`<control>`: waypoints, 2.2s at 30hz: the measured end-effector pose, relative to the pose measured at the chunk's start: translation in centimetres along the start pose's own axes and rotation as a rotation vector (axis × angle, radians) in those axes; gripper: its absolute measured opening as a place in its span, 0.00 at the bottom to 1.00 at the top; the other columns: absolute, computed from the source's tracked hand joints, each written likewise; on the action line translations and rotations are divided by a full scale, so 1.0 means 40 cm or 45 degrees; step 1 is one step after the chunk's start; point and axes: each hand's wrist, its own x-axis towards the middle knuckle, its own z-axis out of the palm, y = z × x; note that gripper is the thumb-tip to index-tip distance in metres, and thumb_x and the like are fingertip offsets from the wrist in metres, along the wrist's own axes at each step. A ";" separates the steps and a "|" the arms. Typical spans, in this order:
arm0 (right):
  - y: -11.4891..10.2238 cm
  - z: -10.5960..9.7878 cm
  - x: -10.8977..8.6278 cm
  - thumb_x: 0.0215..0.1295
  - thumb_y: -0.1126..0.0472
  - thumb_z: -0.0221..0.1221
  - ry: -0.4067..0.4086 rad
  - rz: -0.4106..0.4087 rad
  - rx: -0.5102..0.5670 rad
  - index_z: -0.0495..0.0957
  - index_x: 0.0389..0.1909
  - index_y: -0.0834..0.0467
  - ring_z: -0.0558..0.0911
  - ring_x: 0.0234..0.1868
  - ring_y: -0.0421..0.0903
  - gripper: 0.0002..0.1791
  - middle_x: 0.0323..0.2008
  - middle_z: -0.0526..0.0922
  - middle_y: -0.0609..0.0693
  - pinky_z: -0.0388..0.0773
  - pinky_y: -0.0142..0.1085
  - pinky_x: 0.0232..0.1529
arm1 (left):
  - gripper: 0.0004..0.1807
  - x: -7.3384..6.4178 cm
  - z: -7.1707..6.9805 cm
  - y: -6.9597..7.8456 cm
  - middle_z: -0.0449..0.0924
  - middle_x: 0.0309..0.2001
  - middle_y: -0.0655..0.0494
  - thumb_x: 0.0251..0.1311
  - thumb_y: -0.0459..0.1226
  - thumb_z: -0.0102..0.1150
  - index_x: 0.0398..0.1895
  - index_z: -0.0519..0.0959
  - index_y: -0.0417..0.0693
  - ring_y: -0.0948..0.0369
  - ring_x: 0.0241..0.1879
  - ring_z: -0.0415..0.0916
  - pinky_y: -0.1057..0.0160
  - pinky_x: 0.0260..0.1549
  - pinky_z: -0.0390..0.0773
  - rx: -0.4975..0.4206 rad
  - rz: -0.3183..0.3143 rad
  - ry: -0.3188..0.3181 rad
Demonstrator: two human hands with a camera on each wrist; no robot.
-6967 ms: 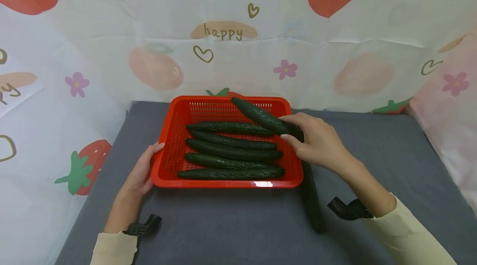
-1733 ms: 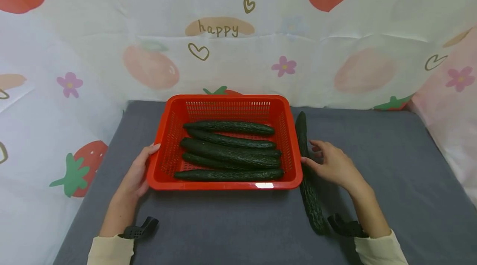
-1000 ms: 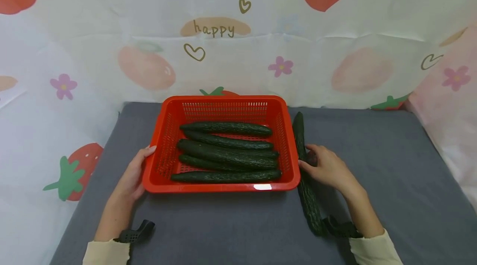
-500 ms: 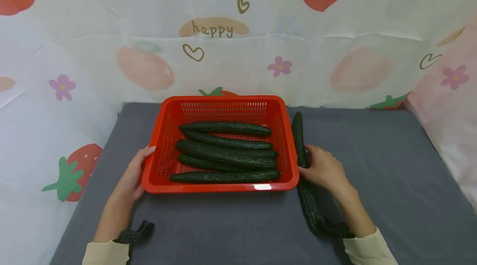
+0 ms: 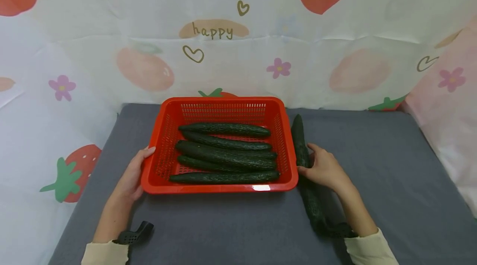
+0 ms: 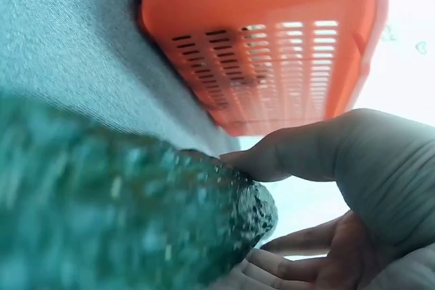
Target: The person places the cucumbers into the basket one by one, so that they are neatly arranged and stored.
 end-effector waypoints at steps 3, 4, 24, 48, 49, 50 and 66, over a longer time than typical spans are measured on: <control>0.007 -0.007 -0.005 0.66 0.52 0.69 -0.017 -0.011 0.023 0.61 0.76 0.73 0.86 0.53 0.67 0.46 0.62 0.79 0.76 0.87 0.55 0.45 | 0.16 0.000 0.001 0.000 0.82 0.50 0.67 0.85 0.49 0.38 0.67 0.65 0.58 0.70 0.46 0.83 0.69 0.47 0.86 0.007 -0.004 0.003; 0.008 -0.009 -0.007 0.66 0.52 0.69 -0.018 -0.018 0.029 0.62 0.76 0.72 0.85 0.55 0.68 0.46 0.62 0.79 0.76 0.87 0.56 0.45 | 0.16 0.000 0.002 0.001 0.82 0.51 0.67 0.85 0.49 0.38 0.67 0.65 0.58 0.70 0.46 0.82 0.69 0.47 0.86 0.003 -0.006 0.003; 0.045 -0.073 -0.030 0.73 0.50 0.66 -0.074 -0.006 0.280 0.55 0.81 0.68 0.72 0.71 0.74 0.47 0.74 0.66 0.76 0.82 0.62 0.59 | 0.14 -0.007 -0.004 0.000 0.82 0.50 0.67 0.84 0.49 0.38 0.64 0.67 0.60 0.69 0.45 0.83 0.69 0.46 0.87 -0.032 -0.002 -0.011; -0.016 -0.156 -0.071 0.78 0.49 0.61 0.090 -0.098 0.218 0.57 0.81 0.65 0.73 0.72 0.72 0.42 0.74 0.69 0.74 0.77 0.68 0.64 | 0.16 0.003 0.004 0.009 0.82 0.51 0.66 0.84 0.50 0.40 0.66 0.64 0.59 0.69 0.45 0.83 0.69 0.48 0.87 -0.058 -0.026 -0.004; -0.023 -0.161 -0.071 0.78 0.50 0.61 0.081 -0.109 0.213 0.57 0.81 0.65 0.73 0.72 0.72 0.42 0.74 0.68 0.74 0.77 0.68 0.64 | 0.16 0.003 0.004 0.009 0.82 0.51 0.66 0.84 0.50 0.41 0.66 0.65 0.59 0.69 0.45 0.83 0.69 0.48 0.87 -0.063 -0.027 0.000; -0.030 -0.165 -0.072 0.78 0.50 0.62 0.073 -0.124 0.204 0.57 0.81 0.65 0.74 0.71 0.72 0.41 0.74 0.69 0.73 0.77 0.67 0.64 | 0.15 0.002 0.003 0.008 0.82 0.50 0.66 0.84 0.50 0.41 0.65 0.65 0.59 0.69 0.45 0.83 0.69 0.48 0.87 -0.060 -0.028 0.004; -0.141 -0.233 -0.053 0.74 0.55 0.65 -0.047 -0.298 0.098 0.66 0.78 0.62 0.80 0.67 0.62 0.36 0.69 0.79 0.64 0.80 0.62 0.64 | 0.15 -0.004 0.006 -0.001 0.82 0.51 0.67 0.84 0.50 0.40 0.65 0.65 0.59 0.69 0.46 0.82 0.68 0.47 0.86 -0.010 -0.026 0.038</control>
